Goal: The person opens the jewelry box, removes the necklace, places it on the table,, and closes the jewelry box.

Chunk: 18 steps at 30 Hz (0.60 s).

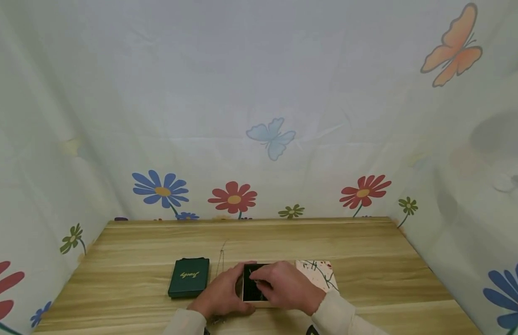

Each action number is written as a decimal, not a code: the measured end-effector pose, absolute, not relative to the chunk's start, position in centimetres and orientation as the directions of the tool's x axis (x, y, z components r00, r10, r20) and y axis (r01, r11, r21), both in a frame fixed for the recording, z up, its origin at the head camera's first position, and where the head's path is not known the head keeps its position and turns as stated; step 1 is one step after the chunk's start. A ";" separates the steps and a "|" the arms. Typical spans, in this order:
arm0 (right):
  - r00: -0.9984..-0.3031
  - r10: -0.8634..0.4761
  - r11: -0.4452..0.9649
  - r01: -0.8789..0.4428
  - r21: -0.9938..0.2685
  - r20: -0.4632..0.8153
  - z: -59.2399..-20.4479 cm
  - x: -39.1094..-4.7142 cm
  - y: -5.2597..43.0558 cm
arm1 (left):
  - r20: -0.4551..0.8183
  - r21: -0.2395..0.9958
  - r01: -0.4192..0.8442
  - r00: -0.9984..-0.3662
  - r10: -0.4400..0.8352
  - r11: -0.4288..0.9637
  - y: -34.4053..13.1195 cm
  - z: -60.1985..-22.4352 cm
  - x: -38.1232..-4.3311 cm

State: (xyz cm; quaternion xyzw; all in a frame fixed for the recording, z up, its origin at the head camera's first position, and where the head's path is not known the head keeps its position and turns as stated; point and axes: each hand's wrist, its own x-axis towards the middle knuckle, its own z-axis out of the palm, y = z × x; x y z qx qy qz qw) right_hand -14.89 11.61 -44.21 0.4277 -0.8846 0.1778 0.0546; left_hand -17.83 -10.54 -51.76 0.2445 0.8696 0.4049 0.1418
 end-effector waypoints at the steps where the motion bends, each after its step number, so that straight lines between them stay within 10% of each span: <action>1: -0.630 -0.735 0.571 -0.774 -0.272 0.250 -44.1 -14.9 11.6 | -0.050 0.774 0.309 -0.840 0.540 0.553 -10.6 -51.8 -17.9; 18: -0.881 -0.386 0.715 -0.473 -0.515 0.274 -45.3 -16.4 15.3 | -0.061 0.752 0.293 -0.861 0.505 0.591 -10.3 -51.9 -17.9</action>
